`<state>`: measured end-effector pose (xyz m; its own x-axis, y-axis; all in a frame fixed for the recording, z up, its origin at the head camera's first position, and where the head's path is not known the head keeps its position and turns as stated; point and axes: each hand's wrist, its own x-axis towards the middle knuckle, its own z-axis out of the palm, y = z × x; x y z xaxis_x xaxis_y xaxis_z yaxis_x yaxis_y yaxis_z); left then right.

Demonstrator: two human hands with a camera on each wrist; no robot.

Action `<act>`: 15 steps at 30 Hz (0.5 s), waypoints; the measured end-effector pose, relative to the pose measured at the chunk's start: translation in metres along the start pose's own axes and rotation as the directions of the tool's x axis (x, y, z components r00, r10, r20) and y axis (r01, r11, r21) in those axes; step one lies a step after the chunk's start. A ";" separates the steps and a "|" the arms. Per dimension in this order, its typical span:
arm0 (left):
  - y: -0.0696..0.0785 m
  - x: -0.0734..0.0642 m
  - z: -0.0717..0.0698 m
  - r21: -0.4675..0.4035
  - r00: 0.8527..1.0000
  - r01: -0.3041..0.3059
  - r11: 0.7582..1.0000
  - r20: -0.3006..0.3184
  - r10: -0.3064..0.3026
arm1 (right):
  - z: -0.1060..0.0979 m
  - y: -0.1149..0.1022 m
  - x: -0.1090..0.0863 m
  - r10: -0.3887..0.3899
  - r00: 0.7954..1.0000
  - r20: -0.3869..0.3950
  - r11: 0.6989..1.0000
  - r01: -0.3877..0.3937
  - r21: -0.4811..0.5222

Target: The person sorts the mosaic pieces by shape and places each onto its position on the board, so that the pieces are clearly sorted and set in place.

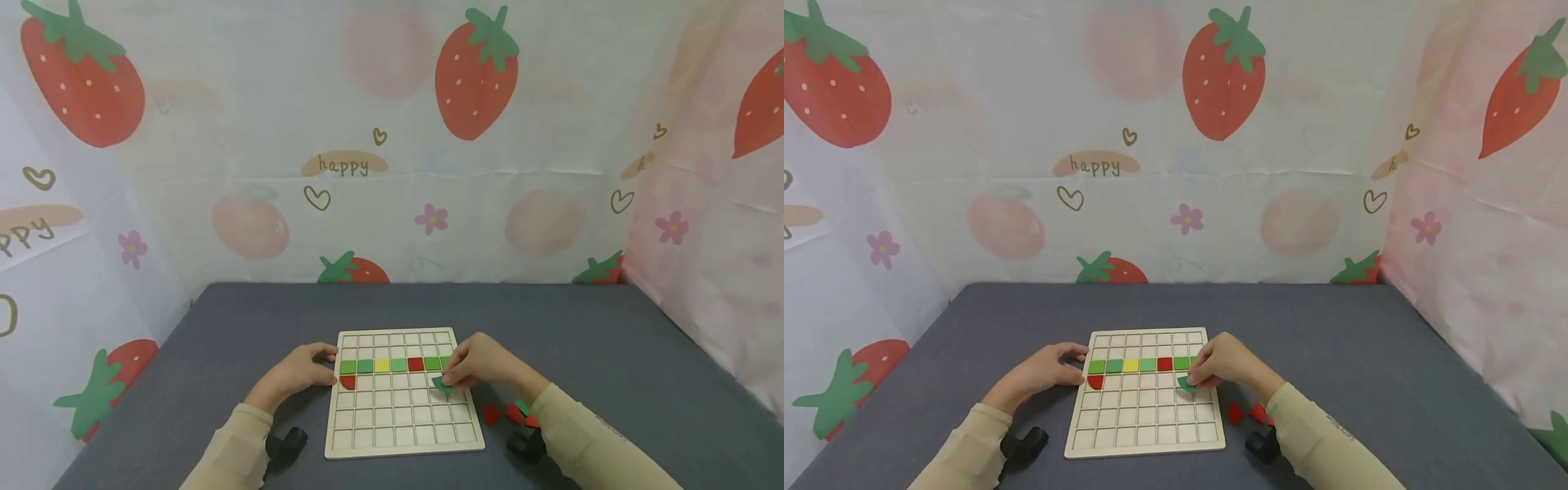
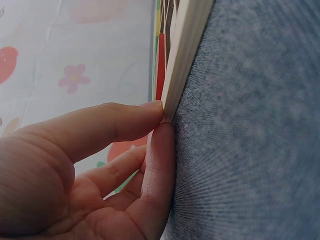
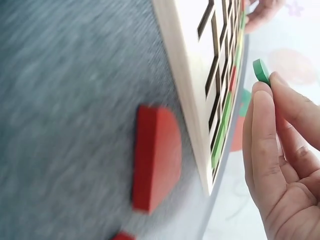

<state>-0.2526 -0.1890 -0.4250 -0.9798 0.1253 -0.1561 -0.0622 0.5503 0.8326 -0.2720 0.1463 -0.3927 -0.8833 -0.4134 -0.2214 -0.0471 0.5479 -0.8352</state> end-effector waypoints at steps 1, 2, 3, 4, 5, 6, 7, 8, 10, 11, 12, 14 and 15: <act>0.000 0.000 0.000 -0.002 1.000 0.002 1.000 0.002 -0.002 | 0.001 -0.001 0.001 -0.002 1.000 -0.001 1.000 0.002 0.003; 0.000 0.000 0.000 0.000 1.000 0.003 1.000 0.002 -0.003 | 0.003 -0.002 0.002 -0.005 1.000 -0.002 1.000 0.005 0.001; 0.000 0.000 -0.001 0.001 1.000 0.005 1.000 0.003 -0.005 | 0.004 -0.004 0.003 -0.008 1.000 -0.002 1.000 0.008 0.005; -0.001 0.001 -0.001 0.001 1.000 0.005 1.000 0.002 -0.005 | 0.005 -0.005 0.004 -0.012 1.000 -0.001 1.000 0.012 0.004; -0.001 0.001 -0.001 0.000 1.000 0.009 1.000 0.002 -0.009 | 0.006 -0.006 0.005 -0.013 1.000 -0.001 1.000 0.013 0.011; -0.001 0.001 -0.001 0.000 1.000 0.011 1.000 0.002 -0.011 | 0.006 -0.006 0.006 -0.017 1.000 0.001 1.000 0.017 0.016; -0.001 0.001 -0.001 0.003 1.000 0.009 1.000 0.005 -0.009 | 0.007 -0.007 0.007 -0.021 1.000 0.004 1.000 0.021 0.022; 0.000 0.002 -0.001 0.003 1.000 0.010 1.000 0.003 -0.010 | 0.008 -0.008 0.008 -0.025 1.000 0.005 0.999 0.024 0.027; 0.000 0.002 -0.001 0.003 1.000 0.010 1.000 0.005 -0.010 | 0.011 -0.010 0.010 -0.023 1.000 0.006 0.999 0.023 0.037; 0.001 0.001 -0.001 0.008 1.000 0.008 1.000 0.007 -0.008 | 0.012 -0.010 0.011 -0.018 1.000 0.005 0.999 0.018 0.048; 0.001 0.001 -0.001 0.010 1.000 0.008 1.000 0.007 -0.008 | 0.013 -0.011 0.012 -0.014 1.000 0.003 0.998 0.014 0.054; 0.001 0.000 -0.001 0.013 1.000 0.007 1.000 0.007 -0.007 | 0.015 -0.013 0.014 -0.005 1.000 0.002 0.998 0.005 0.061; 0.001 0.000 -0.001 0.017 1.000 0.004 1.000 0.009 -0.004 | 0.016 -0.014 0.015 0.000 1.000 0.003 0.998 0.000 0.065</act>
<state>-0.2530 -0.1894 -0.4239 -0.9777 0.1307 -0.1643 -0.0629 0.5645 0.8231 -0.2769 0.1210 -0.3918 -0.8817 -0.4157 -0.2231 -0.0162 0.4993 -0.8663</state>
